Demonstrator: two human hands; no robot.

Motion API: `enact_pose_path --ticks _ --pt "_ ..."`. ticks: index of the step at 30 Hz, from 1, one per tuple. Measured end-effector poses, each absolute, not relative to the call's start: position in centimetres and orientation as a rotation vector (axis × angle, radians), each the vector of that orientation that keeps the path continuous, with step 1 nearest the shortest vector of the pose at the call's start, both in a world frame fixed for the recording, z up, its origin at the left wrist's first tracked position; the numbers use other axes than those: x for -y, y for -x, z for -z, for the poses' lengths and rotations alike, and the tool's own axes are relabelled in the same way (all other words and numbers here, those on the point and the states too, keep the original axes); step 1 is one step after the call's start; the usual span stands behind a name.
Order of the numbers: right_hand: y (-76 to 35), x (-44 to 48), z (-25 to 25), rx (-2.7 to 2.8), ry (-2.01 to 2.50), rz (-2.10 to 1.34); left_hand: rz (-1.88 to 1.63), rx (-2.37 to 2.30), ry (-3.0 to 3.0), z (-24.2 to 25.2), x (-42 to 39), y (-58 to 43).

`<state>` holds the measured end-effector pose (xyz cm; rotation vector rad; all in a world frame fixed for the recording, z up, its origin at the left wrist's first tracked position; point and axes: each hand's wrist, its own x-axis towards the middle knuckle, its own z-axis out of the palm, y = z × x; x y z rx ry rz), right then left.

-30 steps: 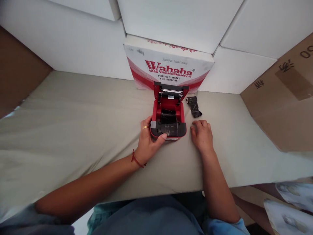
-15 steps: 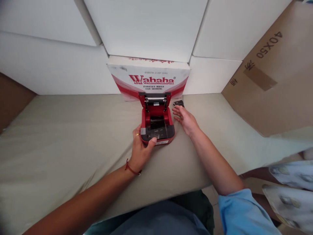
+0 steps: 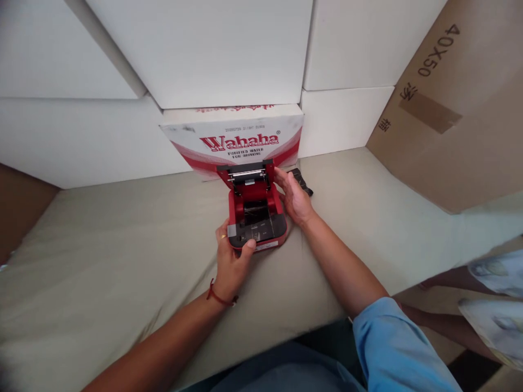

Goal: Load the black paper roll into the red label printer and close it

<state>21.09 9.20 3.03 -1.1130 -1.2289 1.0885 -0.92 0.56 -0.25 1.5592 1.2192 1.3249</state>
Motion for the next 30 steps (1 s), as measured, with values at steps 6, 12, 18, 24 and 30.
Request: enact_pose_path --ticks 6,12,18,24,30 --pt "-21.1 -9.8 -3.3 1.124 1.035 -1.093 -1.313 -1.227 -1.553 0.1 -0.4 1.0" --pt "-21.8 -8.4 -5.3 1.277 0.931 -0.994 -1.330 -1.231 -1.548 0.5 -0.5 1.0" --pt "-23.1 -3.8 -6.9 1.749 1.182 -0.653 -1.333 -1.213 -1.549 0.3 -0.3 0.7" --pt "-23.7 -3.1 -7.3 1.954 1.215 -0.416 -1.330 -1.193 -1.554 0.0 -0.3 0.5" --pt "-22.9 -3.0 -6.5 1.908 1.185 -0.368 -1.352 -1.184 -1.487 0.4 -0.3 0.5"
